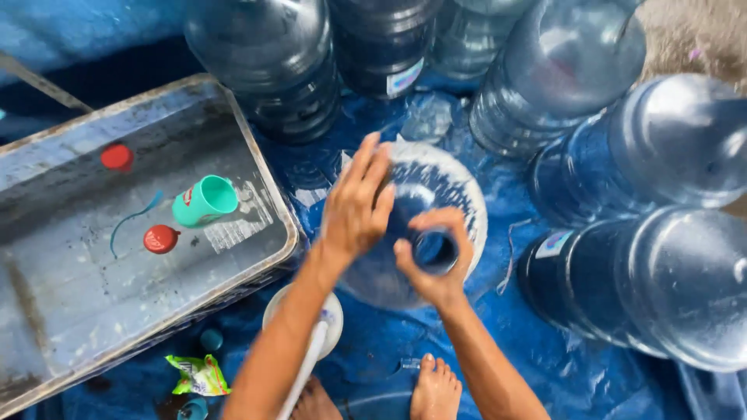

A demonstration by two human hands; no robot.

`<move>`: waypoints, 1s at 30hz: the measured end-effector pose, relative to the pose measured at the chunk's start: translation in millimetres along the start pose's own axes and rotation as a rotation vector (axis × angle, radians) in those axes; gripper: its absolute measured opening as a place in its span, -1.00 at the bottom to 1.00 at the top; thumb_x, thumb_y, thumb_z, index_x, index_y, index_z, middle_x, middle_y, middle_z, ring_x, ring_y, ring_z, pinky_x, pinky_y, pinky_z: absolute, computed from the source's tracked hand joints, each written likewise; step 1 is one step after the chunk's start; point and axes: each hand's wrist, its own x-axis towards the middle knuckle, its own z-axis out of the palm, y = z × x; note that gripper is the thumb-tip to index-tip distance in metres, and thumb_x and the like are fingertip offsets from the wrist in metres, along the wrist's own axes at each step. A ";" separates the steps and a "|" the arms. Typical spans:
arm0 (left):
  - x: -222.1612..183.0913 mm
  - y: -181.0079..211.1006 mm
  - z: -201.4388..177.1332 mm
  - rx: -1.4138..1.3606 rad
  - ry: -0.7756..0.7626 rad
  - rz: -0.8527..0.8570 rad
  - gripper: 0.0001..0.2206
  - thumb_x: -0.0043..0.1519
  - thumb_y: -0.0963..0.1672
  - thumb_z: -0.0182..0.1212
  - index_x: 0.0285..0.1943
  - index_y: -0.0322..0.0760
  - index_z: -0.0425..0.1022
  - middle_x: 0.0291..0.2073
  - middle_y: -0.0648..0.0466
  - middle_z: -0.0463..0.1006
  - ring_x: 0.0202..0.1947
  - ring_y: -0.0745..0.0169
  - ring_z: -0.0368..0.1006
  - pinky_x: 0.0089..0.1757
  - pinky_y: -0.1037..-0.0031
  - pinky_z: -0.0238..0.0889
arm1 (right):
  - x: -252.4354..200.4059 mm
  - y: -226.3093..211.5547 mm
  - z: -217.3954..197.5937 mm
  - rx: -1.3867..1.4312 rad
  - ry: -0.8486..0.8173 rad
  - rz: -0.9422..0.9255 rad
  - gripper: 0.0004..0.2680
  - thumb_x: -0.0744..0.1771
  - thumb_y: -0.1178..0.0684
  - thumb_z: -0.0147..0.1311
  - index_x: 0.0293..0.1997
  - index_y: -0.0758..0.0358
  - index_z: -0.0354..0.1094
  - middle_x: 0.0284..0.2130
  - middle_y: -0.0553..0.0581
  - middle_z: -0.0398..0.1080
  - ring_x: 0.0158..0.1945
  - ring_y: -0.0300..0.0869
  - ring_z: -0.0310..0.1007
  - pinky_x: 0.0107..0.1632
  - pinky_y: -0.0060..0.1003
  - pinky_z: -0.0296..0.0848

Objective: The person is scrubbing the exterior of large plastic water jugs with soapy water to clean them before processing.

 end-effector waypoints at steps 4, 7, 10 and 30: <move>44.1 8.1 0.8 -0.201 -0.406 0.145 -0.56 0.29 -0.02 -0.14 0.33 0.01 0.46 0.35 0.08 0.38 0.35 0.02 0.31 0.28 0.24 0.16 | -23.5 -3.0 9.0 0.034 -0.049 -0.057 -0.78 0.16 0.13 0.40 -0.30 0.30 0.40 -0.32 0.18 0.52 -0.18 0.06 0.55 0.02 -0.09 0.46; 21.2 11.9 5.8 -0.332 -0.466 0.199 -0.58 0.33 -0.03 -0.09 0.33 -0.11 0.45 0.31 -0.05 0.44 0.34 -0.16 0.33 0.25 -0.20 0.10 | -16.2 7.9 -13.2 -0.023 0.029 -0.106 -0.78 0.19 0.05 0.39 -0.26 0.28 0.43 -0.33 0.15 0.53 -0.16 0.05 0.56 0.02 -0.08 0.47; -34.5 33.7 -4.6 -0.055 -0.098 0.214 -0.53 0.30 0.04 -0.02 0.41 -0.04 0.35 0.36 -0.03 0.36 0.37 -0.12 0.29 0.25 -0.22 0.09 | -1.2 33.4 -52.4 -0.002 0.165 -0.018 -0.66 0.22 0.05 0.39 -0.08 0.37 0.27 -0.27 0.28 0.48 -0.05 0.09 0.57 0.13 -0.02 0.45; -329.1 -128.7 58.4 -0.329 -0.824 -1.433 -0.02 -0.10 0.07 0.32 0.52 -0.42 0.02 0.44 -0.48 -0.03 0.30 -0.65 0.14 0.22 -0.12 0.12 | -23.5 84.3 -203.7 0.500 0.218 0.314 -0.68 0.16 -0.12 0.03 -0.01 -0.06 0.34 -0.34 -0.17 0.44 -0.02 -0.25 0.52 0.37 -0.20 0.45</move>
